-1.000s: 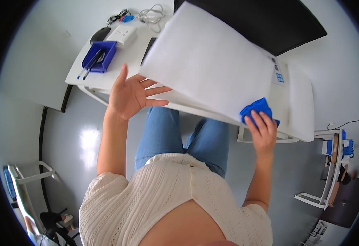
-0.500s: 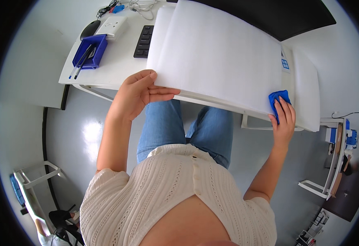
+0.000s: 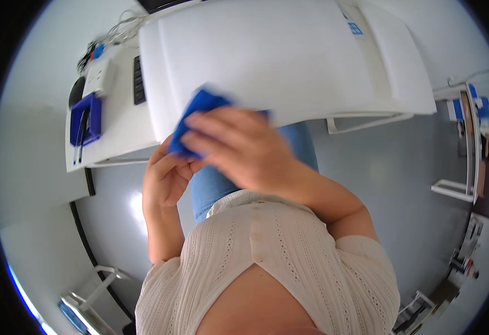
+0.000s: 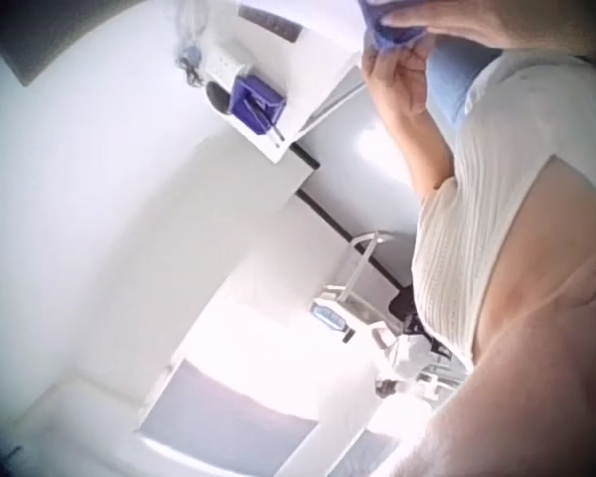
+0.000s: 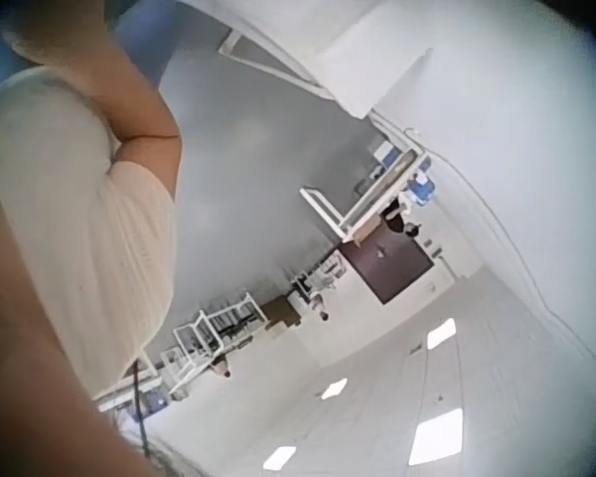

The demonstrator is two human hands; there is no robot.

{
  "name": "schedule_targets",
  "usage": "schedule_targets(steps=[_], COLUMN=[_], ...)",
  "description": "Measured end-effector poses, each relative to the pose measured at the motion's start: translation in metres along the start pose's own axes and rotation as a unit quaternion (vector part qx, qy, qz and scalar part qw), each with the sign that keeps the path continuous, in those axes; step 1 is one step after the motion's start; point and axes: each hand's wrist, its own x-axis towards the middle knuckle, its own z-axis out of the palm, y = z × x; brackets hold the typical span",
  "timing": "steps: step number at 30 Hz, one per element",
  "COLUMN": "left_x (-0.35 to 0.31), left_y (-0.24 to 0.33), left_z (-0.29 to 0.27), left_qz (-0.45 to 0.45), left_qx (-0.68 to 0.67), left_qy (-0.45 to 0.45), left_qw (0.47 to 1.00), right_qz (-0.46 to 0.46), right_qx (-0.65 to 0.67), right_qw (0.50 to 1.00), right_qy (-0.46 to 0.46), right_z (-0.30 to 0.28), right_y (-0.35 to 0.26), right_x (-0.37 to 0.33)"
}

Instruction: The recorder uses a blue sponge to wipe a white foam sheet on a desk.

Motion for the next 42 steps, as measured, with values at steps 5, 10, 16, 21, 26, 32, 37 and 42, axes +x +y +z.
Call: schedule_targets(steps=[5, 10, 16, 21, 26, 32, 37, 42], left_x=[-0.003, 0.003, 0.002, 0.001, 0.004, 0.001, 0.002, 0.001], left_y=[-0.015, -0.025, -0.017, -0.018, -0.018, -0.012, -0.024, -0.029], left_z=[-0.009, -0.020, 0.003, 0.006, 0.005, 0.022, 0.010, 0.012], left_qz=[0.000, 0.033, 0.022, 0.036, 0.035, 0.021, -0.012, -0.031], left_qx=[-0.131, 0.028, 0.033, 0.047, 0.038, 0.053, 0.162, 0.209], left_qy=[0.013, -0.050, 0.046, 0.054, 0.072, 0.048, 0.092, 0.127], left_qw=[0.991, 0.998, 0.998, 0.997, 0.996, 0.997, 0.982, 0.969], right_qz=[-0.006, 0.033, 0.118, 0.218, 0.400, 0.240, 0.000, -0.014], right_qx=[-0.063, -0.037, -0.200, -0.326, -0.421, -0.397, -0.034, -0.023], right_qw=[0.998, 0.999, 0.972, 0.916, 0.813, 0.855, 0.999, 0.995], right_qy=[-0.020, 0.003, -0.022, 0.078, 0.050, 0.234, -0.036, -0.092], right_z=[0.044, 0.031, -0.020, -0.085, -0.145, -0.125, -0.019, 0.027], right_y=[-0.017, -0.002, 0.047, 0.115, 0.174, 0.094, 0.019, 0.008], right_x=[-0.006, -0.013, -0.035, -0.074, -0.148, -0.059, -0.006, -0.009])
